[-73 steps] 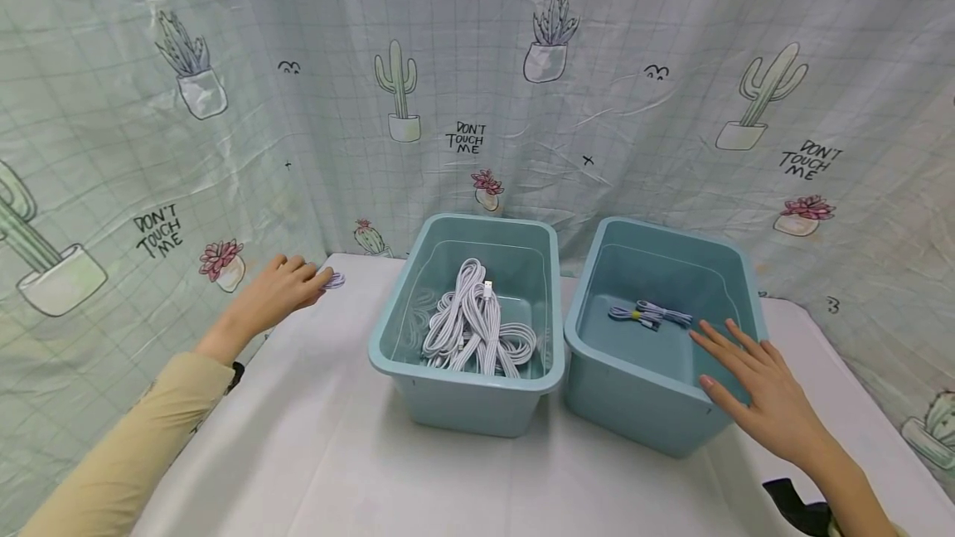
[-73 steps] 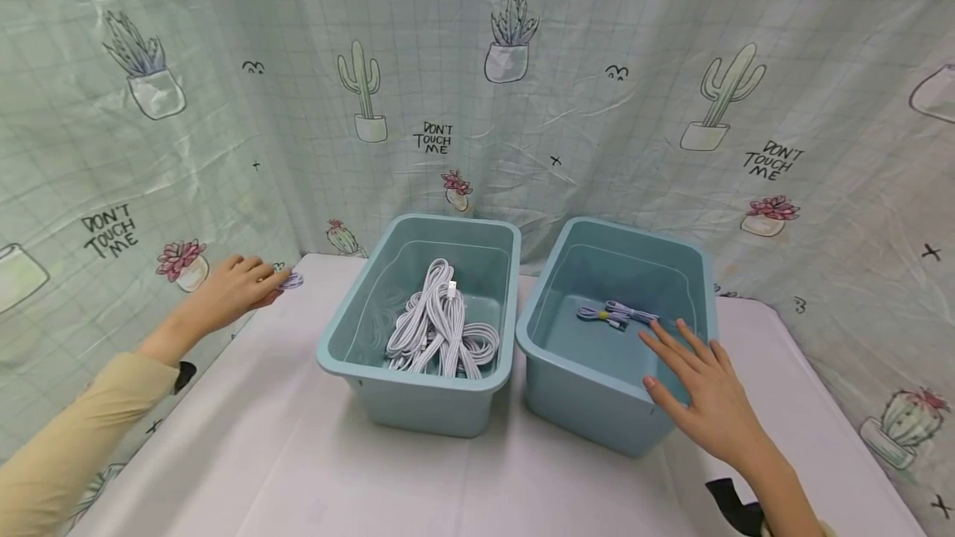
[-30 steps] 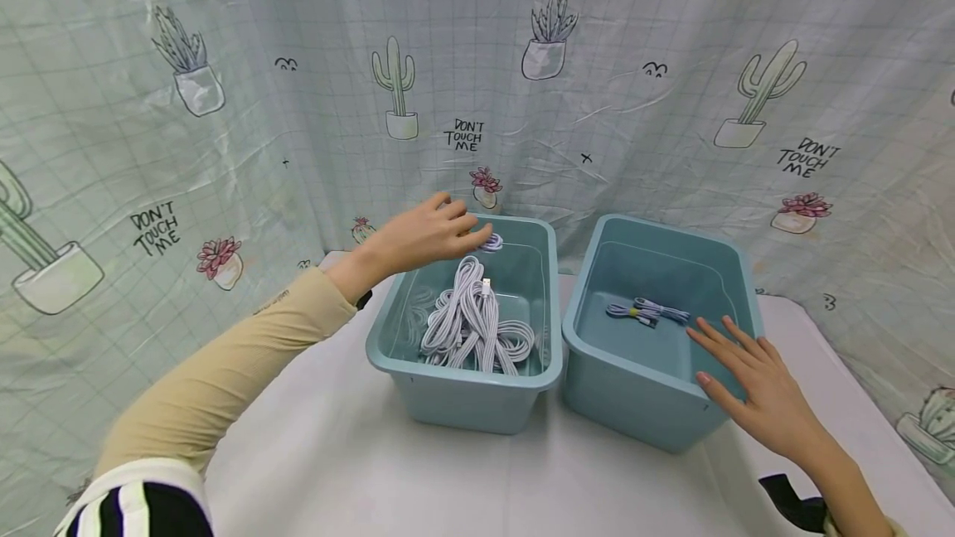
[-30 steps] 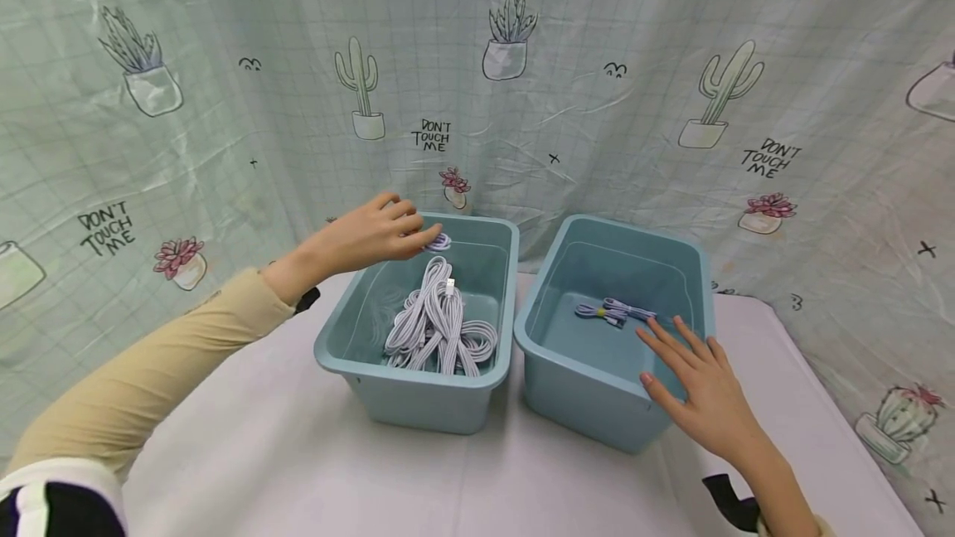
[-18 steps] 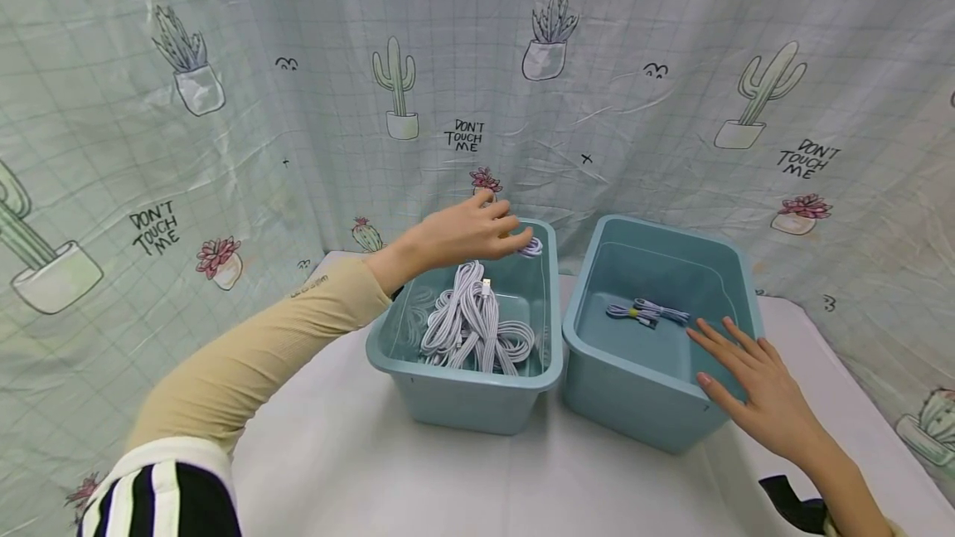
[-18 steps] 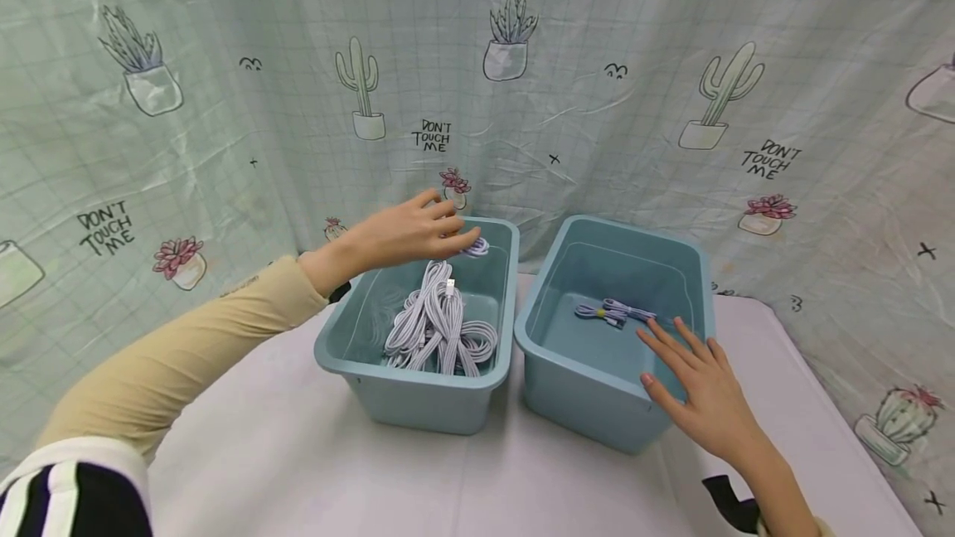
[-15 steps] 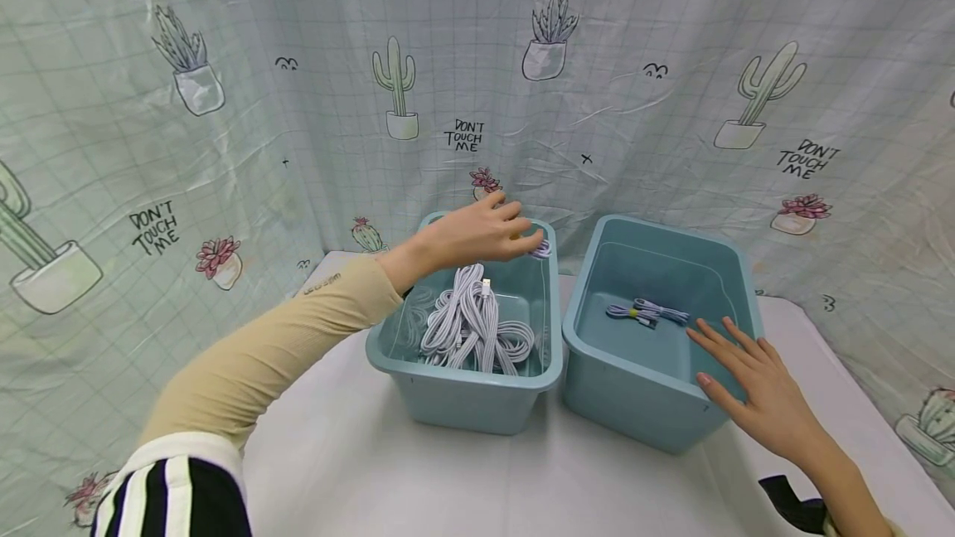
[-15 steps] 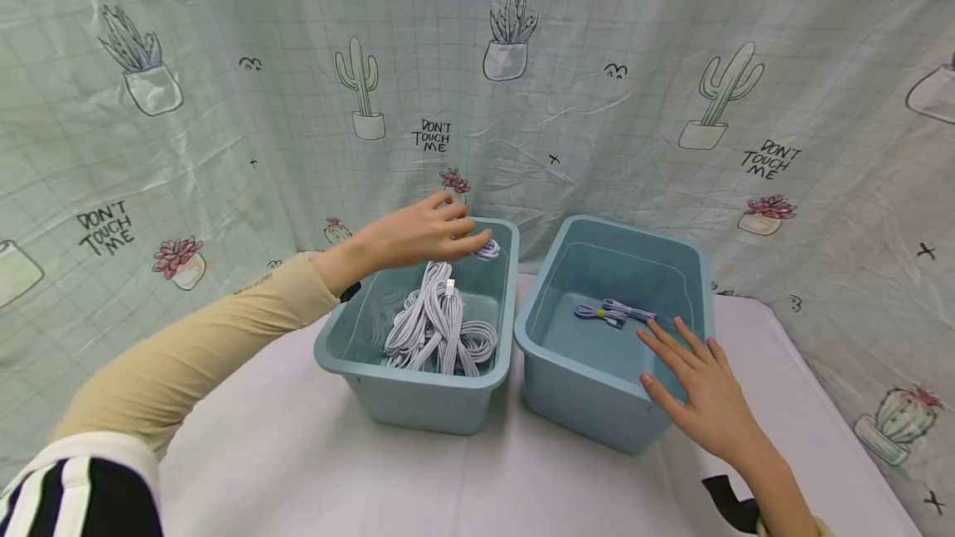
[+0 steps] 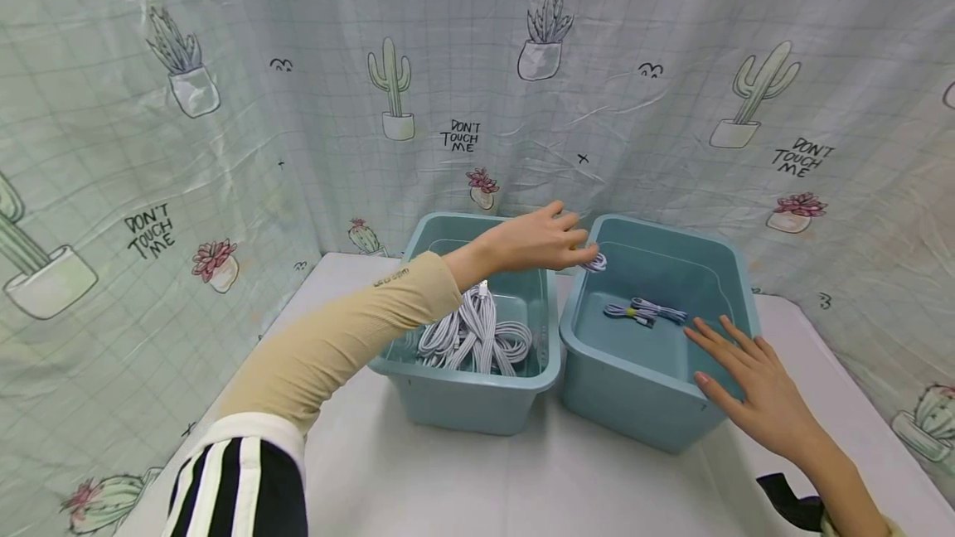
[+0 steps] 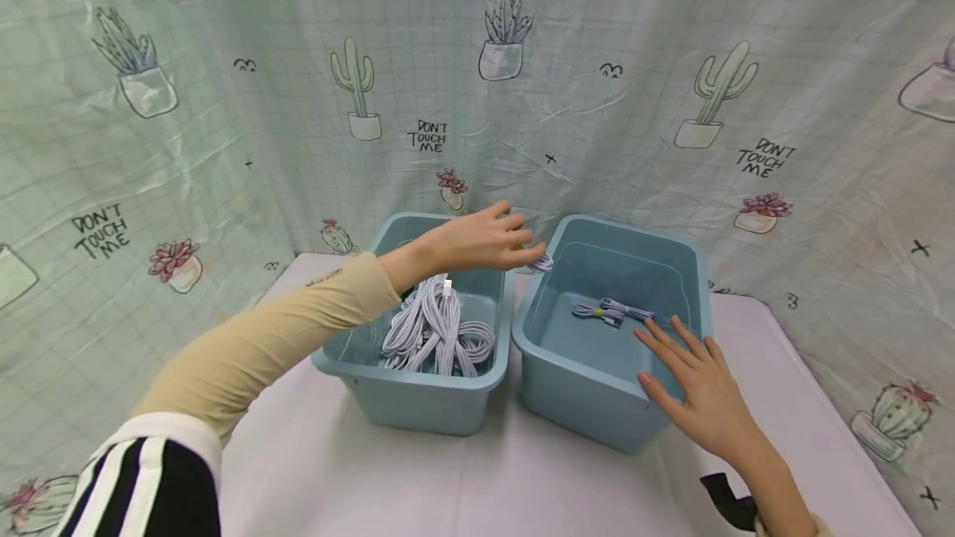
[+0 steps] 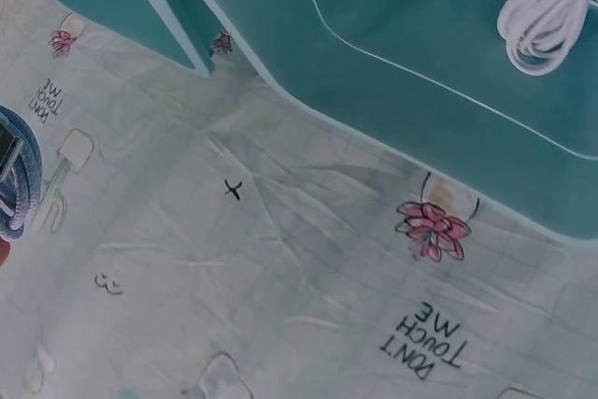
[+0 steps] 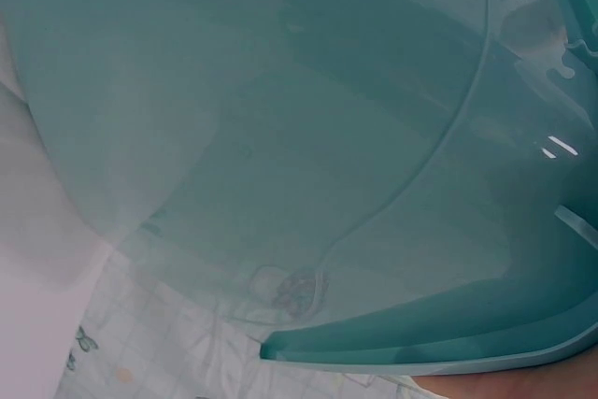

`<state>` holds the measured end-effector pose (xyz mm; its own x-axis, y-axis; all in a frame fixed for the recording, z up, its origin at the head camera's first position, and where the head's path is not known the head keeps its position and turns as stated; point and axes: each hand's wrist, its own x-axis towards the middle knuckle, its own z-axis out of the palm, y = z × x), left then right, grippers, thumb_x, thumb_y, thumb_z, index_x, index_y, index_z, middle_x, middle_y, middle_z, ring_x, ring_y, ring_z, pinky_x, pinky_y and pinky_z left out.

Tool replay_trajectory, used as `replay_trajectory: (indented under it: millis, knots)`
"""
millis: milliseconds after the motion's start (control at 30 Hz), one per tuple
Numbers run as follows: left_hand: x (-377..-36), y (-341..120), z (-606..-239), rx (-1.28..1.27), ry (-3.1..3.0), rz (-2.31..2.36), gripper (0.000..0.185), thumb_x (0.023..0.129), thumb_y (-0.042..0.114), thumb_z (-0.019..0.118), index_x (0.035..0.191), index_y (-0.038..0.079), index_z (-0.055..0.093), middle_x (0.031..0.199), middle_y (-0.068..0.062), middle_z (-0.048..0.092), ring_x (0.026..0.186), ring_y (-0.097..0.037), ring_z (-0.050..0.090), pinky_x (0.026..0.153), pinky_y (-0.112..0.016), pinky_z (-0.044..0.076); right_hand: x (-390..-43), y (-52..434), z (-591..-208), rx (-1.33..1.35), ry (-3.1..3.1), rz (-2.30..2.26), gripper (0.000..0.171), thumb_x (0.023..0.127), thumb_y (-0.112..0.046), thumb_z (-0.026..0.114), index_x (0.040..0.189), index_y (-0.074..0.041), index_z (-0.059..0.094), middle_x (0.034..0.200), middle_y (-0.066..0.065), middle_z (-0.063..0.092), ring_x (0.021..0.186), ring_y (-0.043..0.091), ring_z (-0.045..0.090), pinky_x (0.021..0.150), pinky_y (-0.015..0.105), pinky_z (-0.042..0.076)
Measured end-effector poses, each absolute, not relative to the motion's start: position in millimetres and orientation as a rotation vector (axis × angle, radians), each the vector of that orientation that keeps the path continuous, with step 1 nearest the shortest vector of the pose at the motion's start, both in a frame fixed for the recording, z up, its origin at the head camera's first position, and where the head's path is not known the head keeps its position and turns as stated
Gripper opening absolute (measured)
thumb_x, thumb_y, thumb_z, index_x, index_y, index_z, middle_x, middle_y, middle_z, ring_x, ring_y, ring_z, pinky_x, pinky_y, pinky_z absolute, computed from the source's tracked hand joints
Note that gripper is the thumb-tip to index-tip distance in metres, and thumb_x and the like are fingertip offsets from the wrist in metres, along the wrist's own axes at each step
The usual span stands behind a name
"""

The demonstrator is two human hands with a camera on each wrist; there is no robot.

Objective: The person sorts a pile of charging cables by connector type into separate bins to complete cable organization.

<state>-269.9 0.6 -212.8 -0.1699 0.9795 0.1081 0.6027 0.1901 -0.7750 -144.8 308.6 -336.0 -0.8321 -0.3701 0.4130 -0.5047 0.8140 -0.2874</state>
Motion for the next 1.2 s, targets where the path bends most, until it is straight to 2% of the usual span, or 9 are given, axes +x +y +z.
replay_trajectory:
  millis: [400, 633, 867, 1200]
  knots:
    - [-277.4, 42.2, -218.2, -1.509, -1.942, 0.774, 0.029, 0.097, 0.015, 0.033, 0.124, 0.019, 0.043, 0.117, 0.002, 0.054, 0.102, -0.019, 0.052, 0.083, -0.031, 0.04, -144.4, 308.2, -336.1, 0.657, -2.663, 0.548, 0.056, 0.085, -0.022, 0.057, 0.137, -0.023, 0.036, 0.146, -0.016, 0.021, 0.14, 0.015, 0.006, 0.103, 0.063, -0.002]
    - [-280.1, 63.9, -220.4, -1.494, -1.992, 0.773, 0.031, 0.097, 0.016, 0.033, 0.127, 0.02, 0.041, 0.121, 0.003, 0.052, 0.11, -0.019, 0.05, 0.091, -0.033, 0.04, -144.6, 308.0, -335.7, 0.655, -2.668, 0.538, 0.056, 0.085, -0.023, 0.056, 0.137, -0.024, 0.036, 0.146, -0.016, 0.021, 0.14, 0.014, 0.006, 0.102, 0.063, -0.002]
    - [-286.4, 87.5, -222.1, -1.48, -2.034, 0.768, 0.032, 0.098, 0.022, 0.03, 0.129, 0.021, 0.04, 0.123, 0.005, 0.052, 0.111, -0.018, 0.05, 0.092, -0.032, 0.04, -144.9, 307.4, -335.2, 0.651, -2.672, 0.54, 0.055, 0.086, -0.023, 0.056, 0.137, -0.022, 0.037, 0.146, -0.014, 0.022, 0.14, 0.017, 0.007, 0.102, 0.064, -0.002]
    - [-296.6, 108.2, -231.6, -1.467, -2.143, 0.729, 0.034, 0.098, 0.025, 0.032, 0.13, 0.023, 0.039, 0.128, 0.005, 0.05, 0.119, -0.017, 0.046, 0.1, -0.034, 0.036, -145.4, 307.9, -335.8, 0.652, -2.674, 0.549, 0.056, 0.085, -0.023, 0.056, 0.137, -0.024, 0.035, 0.146, -0.014, 0.022, 0.14, 0.02, 0.008, 0.102, 0.064, -0.002]
